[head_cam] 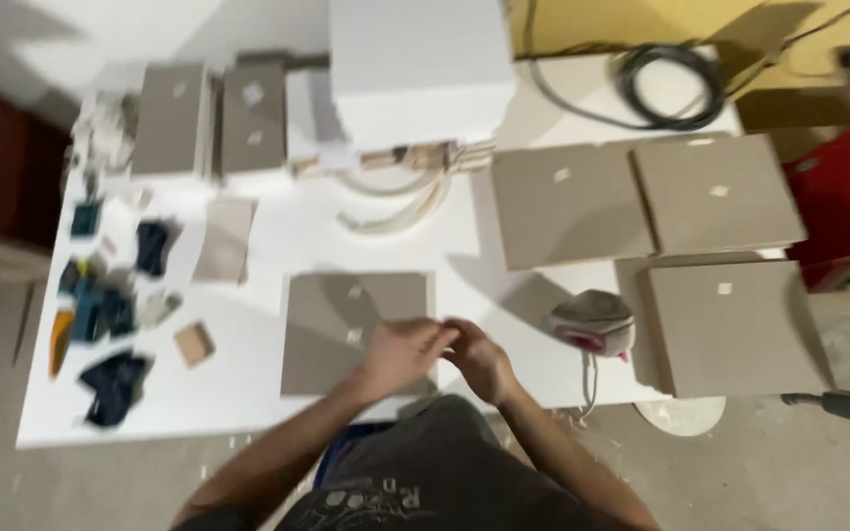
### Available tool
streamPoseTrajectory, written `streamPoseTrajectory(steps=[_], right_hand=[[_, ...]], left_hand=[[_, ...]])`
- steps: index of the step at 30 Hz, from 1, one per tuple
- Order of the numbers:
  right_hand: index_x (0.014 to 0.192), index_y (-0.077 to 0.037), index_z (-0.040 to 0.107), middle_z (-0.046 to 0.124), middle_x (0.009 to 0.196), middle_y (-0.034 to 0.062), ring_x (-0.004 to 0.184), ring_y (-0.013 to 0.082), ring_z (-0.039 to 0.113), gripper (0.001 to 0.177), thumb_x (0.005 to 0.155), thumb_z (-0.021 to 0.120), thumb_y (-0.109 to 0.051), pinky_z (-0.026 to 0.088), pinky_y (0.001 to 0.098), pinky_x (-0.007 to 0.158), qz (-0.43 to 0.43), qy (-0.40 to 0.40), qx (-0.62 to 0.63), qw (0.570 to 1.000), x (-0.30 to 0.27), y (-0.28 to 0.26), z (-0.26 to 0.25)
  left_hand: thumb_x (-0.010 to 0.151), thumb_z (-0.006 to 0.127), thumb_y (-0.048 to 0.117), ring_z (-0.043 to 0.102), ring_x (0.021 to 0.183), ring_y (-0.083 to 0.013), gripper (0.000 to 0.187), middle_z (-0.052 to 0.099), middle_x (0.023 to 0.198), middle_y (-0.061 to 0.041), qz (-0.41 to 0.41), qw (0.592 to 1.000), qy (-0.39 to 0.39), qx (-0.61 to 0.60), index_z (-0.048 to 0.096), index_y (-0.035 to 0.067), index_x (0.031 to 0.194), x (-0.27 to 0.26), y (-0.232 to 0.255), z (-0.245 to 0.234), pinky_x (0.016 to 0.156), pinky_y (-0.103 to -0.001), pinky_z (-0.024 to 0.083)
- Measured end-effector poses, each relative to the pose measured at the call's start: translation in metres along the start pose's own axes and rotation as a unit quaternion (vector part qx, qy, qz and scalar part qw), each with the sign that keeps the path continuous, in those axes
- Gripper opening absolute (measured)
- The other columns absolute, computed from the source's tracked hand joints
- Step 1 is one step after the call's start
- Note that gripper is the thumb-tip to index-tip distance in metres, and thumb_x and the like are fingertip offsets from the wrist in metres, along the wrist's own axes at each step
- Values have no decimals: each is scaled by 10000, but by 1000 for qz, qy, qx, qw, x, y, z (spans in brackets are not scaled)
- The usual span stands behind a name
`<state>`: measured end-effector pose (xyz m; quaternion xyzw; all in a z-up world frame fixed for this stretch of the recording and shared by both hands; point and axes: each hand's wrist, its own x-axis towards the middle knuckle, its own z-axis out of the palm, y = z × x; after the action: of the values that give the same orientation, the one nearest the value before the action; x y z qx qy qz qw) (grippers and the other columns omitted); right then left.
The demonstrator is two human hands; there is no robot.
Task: Performing woodworking tasks such as edge banding panels with an iron, sanding surfaces, and organizing materials.
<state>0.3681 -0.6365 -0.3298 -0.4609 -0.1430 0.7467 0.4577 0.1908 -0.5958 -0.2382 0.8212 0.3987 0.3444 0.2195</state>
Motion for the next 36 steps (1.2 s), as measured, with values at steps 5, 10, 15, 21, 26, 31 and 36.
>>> streamPoseTrajectory(steps=[5,10,15,21,26,31,36], right_hand=[[1427,20,551,576,1443,257,1412,392,473,923,972,403,-770,233,521,1228,34,-354,264,896,-48,0,105],[1498,-7,519,497,1542,234,1486,417,361,845,1022,298,-669,237,492,1227,-407,-308,-412,755,-65,39,122],[1425,111,481,625,1297,342,1275,455,582,563,986,528,-238,398,535,1163,-120,-187,-626,748,32,135,85],[1596,40,218,197,1667,218,1524,368,171,852,1052,203,-615,123,504,1251,-85,-230,-76,966,-151,178,216],[1536,14,409,459,1505,260,1440,427,393,790,959,604,-488,272,557,1192,-443,-321,-364,754,-128,292,191],[1374,198,447,579,1230,447,1180,609,547,768,940,694,-385,318,678,1127,-475,-132,-594,636,-114,334,165],[1159,-317,754,793,957,28,956,253,756,269,960,597,-407,587,389,833,-120,58,-620,773,-125,360,120]], left_hand=[[969,554,625,694,991,-359,555,703,1122,-165,99,990,37,97,678,123,1173,-92,-37,27,902,-500,546],[872,288,930,353,1448,-501,1178,366,1531,-288,-372,614,123,-685,221,15,1611,-139,-62,14,1207,-678,207],[1049,372,627,403,1478,-337,769,439,1593,-171,-287,643,167,-690,370,68,1577,-181,12,-45,1249,-503,209],[953,453,685,290,1506,-443,905,332,1634,-223,-31,994,103,-32,311,77,1609,-290,-72,-57,1230,-564,211],[878,266,906,442,1406,-479,1149,425,1522,-306,-453,640,112,-610,265,18,1607,-344,-16,-127,1163,-618,317],[887,769,512,497,1419,-291,741,582,1498,-95,-450,692,22,-565,537,210,1522,-393,12,-159,1148,-556,342],[922,767,140,686,668,-274,247,703,867,-231,-463,670,93,-573,733,-1,1122,-470,-89,-137,536,-372,563]])
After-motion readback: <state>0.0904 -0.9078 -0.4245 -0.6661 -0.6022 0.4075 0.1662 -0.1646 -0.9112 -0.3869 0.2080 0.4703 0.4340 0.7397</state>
